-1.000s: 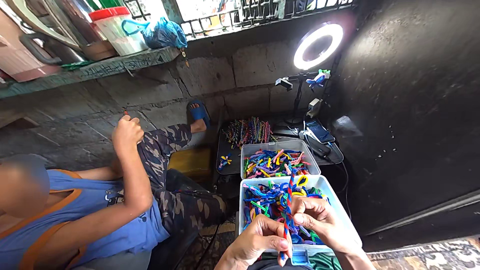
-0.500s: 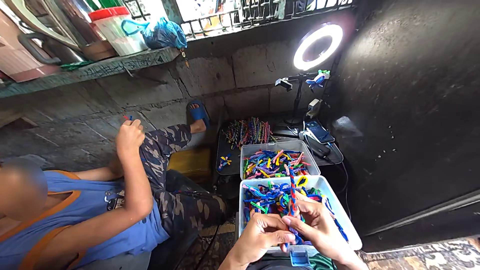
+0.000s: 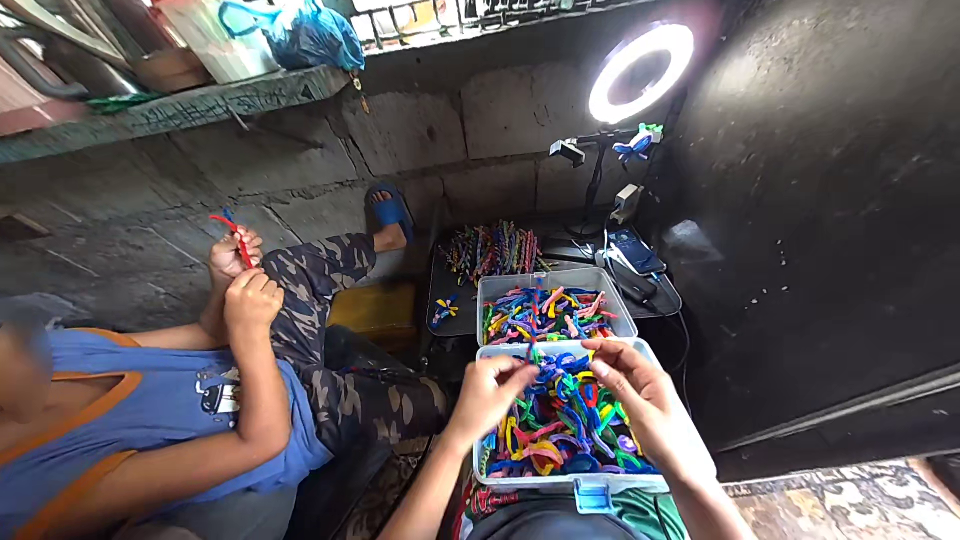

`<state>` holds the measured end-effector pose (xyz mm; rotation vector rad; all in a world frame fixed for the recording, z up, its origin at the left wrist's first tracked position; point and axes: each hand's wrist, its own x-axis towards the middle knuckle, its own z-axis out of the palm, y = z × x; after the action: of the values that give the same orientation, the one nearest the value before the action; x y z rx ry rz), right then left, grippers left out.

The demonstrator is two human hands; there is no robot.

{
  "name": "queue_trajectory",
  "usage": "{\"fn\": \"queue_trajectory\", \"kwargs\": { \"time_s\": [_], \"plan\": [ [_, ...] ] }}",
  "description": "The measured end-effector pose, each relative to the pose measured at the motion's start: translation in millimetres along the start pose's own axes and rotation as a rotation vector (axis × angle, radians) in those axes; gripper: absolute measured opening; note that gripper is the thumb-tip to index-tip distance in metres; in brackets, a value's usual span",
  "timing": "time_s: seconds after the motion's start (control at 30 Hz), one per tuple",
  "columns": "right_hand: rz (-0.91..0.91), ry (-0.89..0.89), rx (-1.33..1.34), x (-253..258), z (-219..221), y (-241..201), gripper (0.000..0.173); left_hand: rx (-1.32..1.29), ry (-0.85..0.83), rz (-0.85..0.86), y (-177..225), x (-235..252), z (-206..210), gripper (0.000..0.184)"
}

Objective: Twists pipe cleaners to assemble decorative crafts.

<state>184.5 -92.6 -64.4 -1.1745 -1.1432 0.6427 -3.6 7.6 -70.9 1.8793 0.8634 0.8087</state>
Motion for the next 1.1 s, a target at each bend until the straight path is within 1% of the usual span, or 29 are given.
{"fn": "queue_trajectory", "kwargs": {
  "time_s": [0.07, 0.17, 0.23, 0.33, 0.43, 0.53, 0.57, 0.63, 0.77, 0.83, 0.9, 0.93, 1.0, 1.1],
  "plan": [
    [0.002, 0.052, 0.045, 3, -8, -2, 0.021, 0.018, -0.003, -0.122, -10, 23, -15, 0.026],
    [-0.016, 0.095, 0.078, 6, -14, 0, 0.020, 0.030, -0.004, -0.213, -23, 57, -30, 0.026],
    [-0.020, 0.092, 0.077, 7, -15, 1, 0.020, 0.053, -0.005, -0.235, -25, 80, -37, 0.025],
    [-0.018, 0.073, 0.082, 6, -13, 4, 0.020, 0.181, 0.016, -0.212, -27, 124, -47, 0.029],
    [-0.022, 0.060, 0.084, 6, -12, 4, 0.019, 0.343, 0.075, -0.170, -33, 179, -56, 0.039],
    [-0.054, 0.058, 0.064, 5, -17, 4, 0.018, 0.409, 0.101, -0.186, -47, 214, -60, 0.062],
    [-0.058, 0.064, 0.054, 6, -19, 4, 0.019, 0.410, 0.122, -0.206, -51, 218, -57, 0.064],
    [-0.053, 0.075, 0.044, 7, -22, 5, 0.018, 0.400, 0.146, -0.223, -59, 215, -49, 0.061],
    [-0.039, 0.082, 0.052, 10, -25, 7, 0.019, 0.453, 0.071, -0.232, -77, 192, -30, 0.049],
    [-0.029, 0.076, 0.045, 9, -24, 7, 0.019, 0.475, 0.082, -0.175, -79, 179, -22, 0.044],
    [-0.013, 0.066, 0.051, 9, -23, 9, 0.019, 0.484, 0.073, -0.083, -71, 170, -14, 0.038],
    [-0.007, 0.061, 0.056, 9, -22, 10, 0.018, 0.485, 0.043, -0.044, -64, 167, -10, 0.033],
    [-0.007, 0.048, 0.068, 10, -21, 12, 0.018, 0.501, -0.084, 0.022, -52, 166, -4, 0.026],
    [-0.011, 0.026, 0.065, 10, -19, 12, 0.018, 0.610, -0.350, 0.006, -45, 172, 6, 0.028]
  ]
}}
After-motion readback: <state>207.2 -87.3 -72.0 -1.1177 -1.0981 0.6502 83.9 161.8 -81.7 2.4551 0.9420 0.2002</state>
